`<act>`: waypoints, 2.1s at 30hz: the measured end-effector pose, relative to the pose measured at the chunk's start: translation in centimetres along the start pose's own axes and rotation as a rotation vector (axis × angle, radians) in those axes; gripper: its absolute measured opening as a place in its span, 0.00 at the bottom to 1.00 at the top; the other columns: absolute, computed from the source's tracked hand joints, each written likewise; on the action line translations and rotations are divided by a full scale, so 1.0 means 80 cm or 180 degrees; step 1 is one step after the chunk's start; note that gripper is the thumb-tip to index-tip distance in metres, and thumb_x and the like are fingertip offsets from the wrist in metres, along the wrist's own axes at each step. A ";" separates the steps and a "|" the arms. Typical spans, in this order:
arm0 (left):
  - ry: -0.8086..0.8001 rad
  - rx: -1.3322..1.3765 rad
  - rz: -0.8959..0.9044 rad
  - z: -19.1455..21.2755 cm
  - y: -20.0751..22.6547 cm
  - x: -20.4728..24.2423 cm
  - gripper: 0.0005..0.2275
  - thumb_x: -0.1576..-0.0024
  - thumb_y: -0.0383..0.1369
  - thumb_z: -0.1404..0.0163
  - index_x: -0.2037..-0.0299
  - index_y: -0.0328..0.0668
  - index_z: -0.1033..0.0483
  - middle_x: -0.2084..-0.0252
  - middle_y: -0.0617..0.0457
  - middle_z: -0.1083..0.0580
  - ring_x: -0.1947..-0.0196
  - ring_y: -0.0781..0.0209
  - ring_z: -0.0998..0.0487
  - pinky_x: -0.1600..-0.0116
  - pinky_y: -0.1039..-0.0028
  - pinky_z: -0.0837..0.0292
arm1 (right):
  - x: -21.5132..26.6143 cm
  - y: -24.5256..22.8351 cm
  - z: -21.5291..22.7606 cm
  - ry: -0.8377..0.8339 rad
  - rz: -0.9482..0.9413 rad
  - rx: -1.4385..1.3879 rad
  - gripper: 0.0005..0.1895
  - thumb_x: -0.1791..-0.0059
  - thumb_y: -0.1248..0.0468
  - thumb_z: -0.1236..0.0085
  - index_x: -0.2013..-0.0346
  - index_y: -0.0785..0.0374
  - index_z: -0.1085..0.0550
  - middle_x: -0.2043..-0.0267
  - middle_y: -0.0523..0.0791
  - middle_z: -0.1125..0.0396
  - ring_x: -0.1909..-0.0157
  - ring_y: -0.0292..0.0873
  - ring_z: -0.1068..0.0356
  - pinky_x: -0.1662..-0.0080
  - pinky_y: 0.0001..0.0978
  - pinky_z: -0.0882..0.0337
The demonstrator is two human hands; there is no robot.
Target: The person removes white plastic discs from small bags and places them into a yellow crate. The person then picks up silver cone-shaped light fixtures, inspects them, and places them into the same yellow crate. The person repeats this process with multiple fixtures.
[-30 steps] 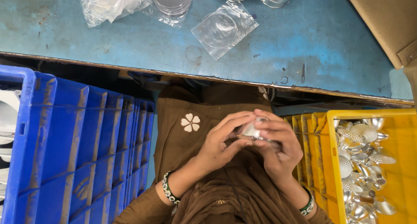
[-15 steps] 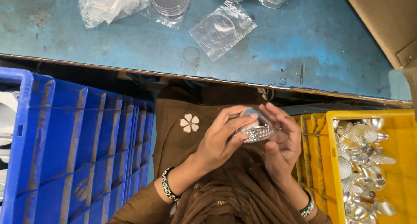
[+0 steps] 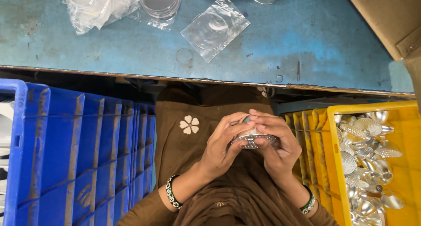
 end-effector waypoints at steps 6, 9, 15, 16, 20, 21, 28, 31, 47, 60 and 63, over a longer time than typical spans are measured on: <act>-0.0009 -0.0161 0.0098 -0.001 0.002 -0.006 0.15 0.29 0.36 0.53 0.36 0.38 0.31 0.35 0.38 0.32 0.36 0.44 0.26 0.33 0.63 0.28 | -0.008 -0.007 -0.001 -0.0013 -0.0183 -0.0060 0.11 0.44 0.64 0.40 0.51 0.68 0.27 0.45 0.54 0.29 0.35 0.57 0.29 0.34 0.46 0.28; -0.0174 -0.0180 0.0575 0.000 -0.003 -0.012 0.19 0.32 0.38 0.54 0.35 0.36 0.32 0.35 0.39 0.31 0.36 0.47 0.26 0.34 0.63 0.28 | -0.010 0.003 0.007 0.0038 -0.0623 -0.0341 0.10 0.44 0.66 0.43 0.51 0.70 0.28 0.44 0.55 0.30 0.37 0.55 0.29 0.35 0.45 0.29; -0.0515 0.0136 0.0878 0.031 -0.015 -0.041 0.23 0.33 0.36 0.52 0.32 0.31 0.38 0.35 0.41 0.29 0.35 0.50 0.26 0.34 0.65 0.28 | 0.039 0.054 0.129 0.1212 -0.1158 -0.0482 0.08 0.44 0.68 0.49 0.51 0.69 0.29 0.49 0.55 0.27 0.47 0.49 0.25 0.43 0.41 0.23; -0.0401 0.0054 0.0856 0.042 -0.014 -0.050 0.20 0.34 0.33 0.52 0.33 0.31 0.35 0.38 0.42 0.26 0.38 0.51 0.23 0.35 0.66 0.26 | 0.052 0.066 0.166 0.1544 -0.1213 -0.0663 0.08 0.43 0.68 0.50 0.51 0.67 0.29 0.49 0.54 0.27 0.51 0.47 0.25 0.47 0.40 0.22; 0.0144 -0.0139 0.0584 0.084 -0.004 -0.092 0.13 0.31 0.27 0.51 0.38 0.31 0.29 0.43 0.44 0.23 0.43 0.56 0.20 0.38 0.71 0.23 | 0.111 0.101 0.326 0.2471 -0.0948 0.0724 0.07 0.42 0.70 0.43 0.49 0.62 0.24 0.49 0.46 0.28 0.49 0.39 0.30 0.44 0.30 0.28; 0.0268 -0.0183 0.0546 0.094 -0.002 -0.104 0.12 0.31 0.27 0.51 0.39 0.32 0.29 0.43 0.45 0.23 0.43 0.57 0.20 0.38 0.72 0.24 | 0.126 0.104 0.361 0.2512 -0.0965 0.1802 0.10 0.44 0.69 0.40 0.47 0.64 0.24 0.45 0.45 0.30 0.43 0.39 0.32 0.40 0.31 0.31; 0.0093 -0.2252 -0.0125 0.148 0.016 -0.170 0.20 0.39 0.30 0.38 0.38 0.41 0.28 0.39 0.43 0.28 0.39 0.45 0.26 0.37 0.64 0.28 | 0.202 0.149 0.420 0.1271 -0.2117 0.3638 0.13 0.46 0.58 0.34 0.53 0.65 0.21 0.55 0.52 0.25 0.53 0.48 0.26 0.48 0.39 0.30; -0.0186 -0.2867 -0.0237 0.147 0.003 -0.195 0.30 0.46 0.35 0.34 0.35 0.38 0.33 0.35 0.35 0.33 0.36 0.35 0.34 0.35 0.56 0.34 | 0.192 0.153 0.406 0.0829 -0.1989 0.4310 0.12 0.46 0.57 0.34 0.54 0.61 0.19 0.57 0.53 0.24 0.53 0.55 0.26 0.48 0.46 0.29; -0.0504 -0.3366 0.0073 0.123 -0.047 -0.237 0.30 0.52 0.35 0.34 0.40 0.38 0.32 0.45 0.38 0.31 0.44 0.38 0.29 0.47 0.58 0.26 | 0.077 0.074 0.277 0.0987 -0.0868 0.3118 0.05 0.42 0.69 0.40 0.52 0.68 0.23 0.51 0.51 0.27 0.52 0.43 0.26 0.49 0.30 0.23; 0.0476 0.2067 0.0496 0.176 -0.062 -0.198 0.32 0.35 0.49 0.51 0.23 0.55 0.52 0.34 0.38 0.36 0.35 0.43 0.30 0.37 0.54 0.21 | -0.160 -0.004 0.086 0.0101 0.1199 0.2786 0.04 0.42 0.70 0.37 0.53 0.65 0.24 0.50 0.48 0.26 0.49 0.47 0.25 0.45 0.32 0.27; 0.0557 0.2127 0.0322 0.187 -0.073 -0.195 0.34 0.36 0.49 0.49 0.24 0.55 0.53 0.32 0.38 0.38 0.31 0.43 0.31 0.37 0.54 0.21 | -0.243 -0.028 0.073 0.0049 0.1462 0.2663 0.07 0.41 0.69 0.37 0.49 0.66 0.25 0.47 0.51 0.28 0.47 0.49 0.27 0.47 0.33 0.26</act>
Point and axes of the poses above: each hand's wrist, its own x-axis away from the middle knuckle, its own z-axis out of the back of the hand, y = z × x, the point moved 2 cm from there along -x, towards the middle knuckle
